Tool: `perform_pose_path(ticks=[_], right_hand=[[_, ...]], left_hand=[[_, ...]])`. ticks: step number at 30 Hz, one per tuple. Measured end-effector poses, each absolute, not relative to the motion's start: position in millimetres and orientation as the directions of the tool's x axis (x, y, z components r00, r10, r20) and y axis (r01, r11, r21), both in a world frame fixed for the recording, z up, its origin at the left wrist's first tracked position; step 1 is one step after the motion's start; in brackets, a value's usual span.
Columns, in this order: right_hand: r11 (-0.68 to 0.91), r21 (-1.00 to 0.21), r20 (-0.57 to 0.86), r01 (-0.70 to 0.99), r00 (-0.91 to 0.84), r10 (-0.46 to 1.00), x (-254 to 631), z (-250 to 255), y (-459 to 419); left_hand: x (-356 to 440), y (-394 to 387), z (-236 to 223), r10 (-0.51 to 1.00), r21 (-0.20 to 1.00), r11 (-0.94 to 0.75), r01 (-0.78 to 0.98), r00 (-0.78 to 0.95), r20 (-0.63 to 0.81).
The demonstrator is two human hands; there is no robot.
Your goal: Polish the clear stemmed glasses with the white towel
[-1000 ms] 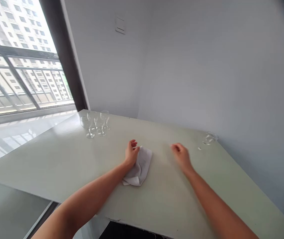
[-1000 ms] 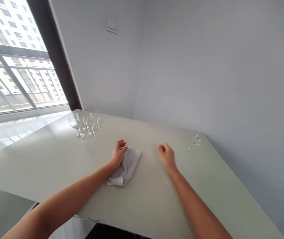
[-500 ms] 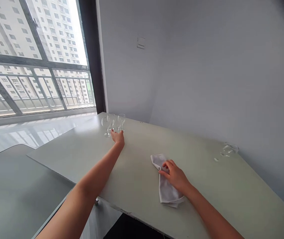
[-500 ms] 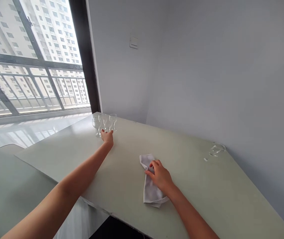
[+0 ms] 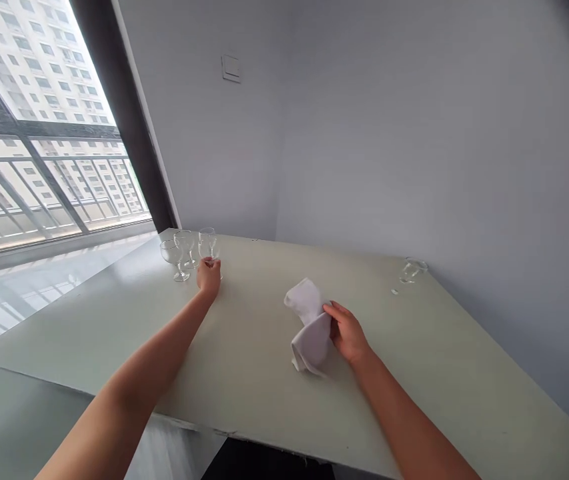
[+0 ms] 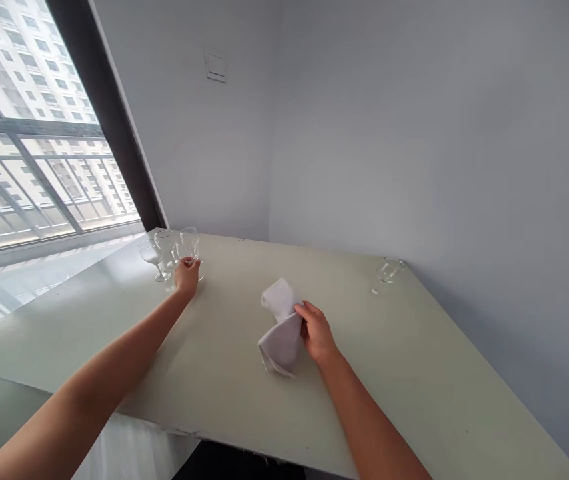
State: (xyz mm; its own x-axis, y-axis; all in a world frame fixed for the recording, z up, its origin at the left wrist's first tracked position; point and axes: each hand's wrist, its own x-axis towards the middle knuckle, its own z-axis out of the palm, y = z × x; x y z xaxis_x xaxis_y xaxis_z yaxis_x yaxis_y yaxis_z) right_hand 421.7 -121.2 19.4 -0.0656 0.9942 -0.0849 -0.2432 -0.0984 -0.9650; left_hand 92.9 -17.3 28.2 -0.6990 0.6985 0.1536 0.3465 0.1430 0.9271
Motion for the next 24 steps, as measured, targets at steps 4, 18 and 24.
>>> perform_pose_path(ticks=[4,18,24], right_hand=[[-0.214,-0.664,-0.190,-0.716,-0.115,0.975,430.1,27.9,-118.1],[0.113,-0.656,-0.094,-0.746,0.230,0.969,490.6,46.7,-118.4],[0.004,-0.894,-0.101,-0.448,0.209,0.973,448.5,13.1,-114.5]], left_hand=[[135.2,-41.7,33.6,0.820,0.902,-0.018,0.432,-0.510,0.261],[211.8,-93.4,12.3,0.806,0.453,-0.339,0.825,0.007,0.591],[209.0,-96.2,8.2,0.818,0.410,-0.326,0.852,0.037,0.574]])
